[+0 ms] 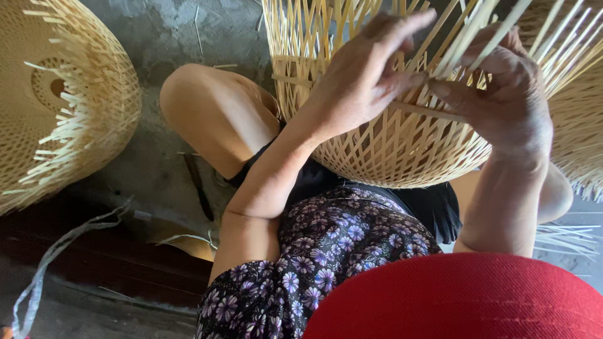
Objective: The person weaves bamboo strips into a basket structure by hand, overlapping and tucking the pieces to form a lattice pattern.
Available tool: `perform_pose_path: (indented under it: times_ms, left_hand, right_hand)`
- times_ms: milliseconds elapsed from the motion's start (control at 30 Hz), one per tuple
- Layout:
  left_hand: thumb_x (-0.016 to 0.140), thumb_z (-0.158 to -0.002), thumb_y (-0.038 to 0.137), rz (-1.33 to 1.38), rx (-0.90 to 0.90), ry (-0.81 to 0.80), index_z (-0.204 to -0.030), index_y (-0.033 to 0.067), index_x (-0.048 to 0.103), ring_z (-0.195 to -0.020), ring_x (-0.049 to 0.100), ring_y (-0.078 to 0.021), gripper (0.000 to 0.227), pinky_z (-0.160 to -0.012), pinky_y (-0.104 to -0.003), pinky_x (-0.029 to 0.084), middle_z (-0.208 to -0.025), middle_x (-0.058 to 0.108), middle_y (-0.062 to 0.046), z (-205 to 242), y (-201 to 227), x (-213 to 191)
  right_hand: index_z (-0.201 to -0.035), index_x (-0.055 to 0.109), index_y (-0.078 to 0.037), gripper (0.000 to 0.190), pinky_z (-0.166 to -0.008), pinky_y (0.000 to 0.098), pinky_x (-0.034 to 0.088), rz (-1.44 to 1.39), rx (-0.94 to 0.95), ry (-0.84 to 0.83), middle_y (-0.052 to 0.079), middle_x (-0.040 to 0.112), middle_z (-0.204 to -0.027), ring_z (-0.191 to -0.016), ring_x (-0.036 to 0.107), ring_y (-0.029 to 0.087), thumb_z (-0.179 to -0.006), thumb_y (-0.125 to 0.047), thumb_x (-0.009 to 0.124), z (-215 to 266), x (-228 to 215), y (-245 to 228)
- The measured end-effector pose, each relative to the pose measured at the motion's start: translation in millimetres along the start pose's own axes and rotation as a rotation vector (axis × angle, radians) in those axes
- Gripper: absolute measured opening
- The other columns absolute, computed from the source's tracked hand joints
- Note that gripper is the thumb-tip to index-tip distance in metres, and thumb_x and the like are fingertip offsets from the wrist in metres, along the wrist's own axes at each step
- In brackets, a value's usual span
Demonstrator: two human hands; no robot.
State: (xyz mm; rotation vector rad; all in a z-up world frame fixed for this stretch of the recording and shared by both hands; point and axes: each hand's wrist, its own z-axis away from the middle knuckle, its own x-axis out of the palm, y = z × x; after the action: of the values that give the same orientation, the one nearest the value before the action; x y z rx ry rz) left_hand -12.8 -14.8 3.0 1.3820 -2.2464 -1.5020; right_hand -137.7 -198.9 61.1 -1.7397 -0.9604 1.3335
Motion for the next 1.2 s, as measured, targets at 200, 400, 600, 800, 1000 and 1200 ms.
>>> perform_pose_path:
  times_ms: [200,400,600,800,1000,1200]
  left_hand:
    - [0.081,-0.097,0.009,0.155,0.076,-0.025,-0.117,0.0097,0.061,-0.092,0.07,-0.0117,0.028,-0.085,-0.028,0.061,-0.104,0.067,0.0,5,-17,0]
    - [0.085,-0.09,0.014,-0.164,0.214,0.195,-0.103,0.0178,0.073,-0.084,0.064,-0.0121,0.018,-0.077,-0.031,0.057,-0.092,0.067,0.005,25,-3,4]
    - [0.078,-0.101,0.01,0.082,0.059,0.144,-0.111,0.0184,0.071,-0.085,0.068,-0.0069,0.016,-0.074,-0.026,0.058,-0.099,0.07,0.007,18,-7,-1]
    - [0.079,-0.093,0.01,-0.098,-0.103,0.159,-0.127,0.0029,0.06,-0.072,0.063,-0.0097,0.039,-0.058,-0.022,0.055,-0.104,0.064,-0.007,15,6,-11]
    - [0.078,-0.101,0.013,0.065,-0.078,0.029,-0.105,0.0098,0.066,-0.078,0.07,-0.0068,0.013,-0.069,-0.023,0.059,-0.098,0.067,0.001,27,-12,-18]
    - [0.078,-0.099,0.013,-0.028,0.14,0.224,-0.109,0.0154,0.066,-0.087,0.072,-0.0098,0.016,-0.074,-0.024,0.06,-0.101,0.07,0.002,33,-11,-8]
  right_hand:
    - [-0.11,0.074,-0.021,0.035,-0.107,0.0355,0.055,-0.072,0.147,0.096,-0.003,0.067,-0.123,-0.12,0.064,0.012,-0.081,-0.03,0.09,-7,11,-20]
    - [-0.124,0.077,-0.003,0.048,-0.106,0.0442,0.049,0.775,-0.175,-0.071,0.012,0.066,-0.113,-0.119,0.058,0.025,-0.09,-0.033,0.093,-9,10,0]
    - [-0.107,0.072,-0.022,0.039,-0.088,0.0374,0.052,0.221,0.433,-0.127,-0.007,0.07,-0.113,-0.102,0.066,0.014,-0.077,-0.044,0.081,-19,-1,2]
    - [-0.104,0.078,-0.016,0.021,-0.108,0.0522,0.037,0.668,-0.194,0.065,0.004,0.061,-0.112,-0.107,0.054,0.024,-0.091,-0.026,0.091,0,16,1]
    - [-0.123,0.072,-0.011,0.031,-0.116,0.0486,0.031,0.89,-0.325,-0.042,0.011,0.052,-0.134,-0.132,0.042,0.031,-0.097,-0.027,0.081,-5,12,-15]
    - [-0.14,0.055,0.0,0.064,-0.111,0.0542,0.033,0.417,-0.063,-0.014,0.016,0.052,-0.135,-0.127,0.043,0.035,-0.094,-0.026,0.089,-31,32,-5]
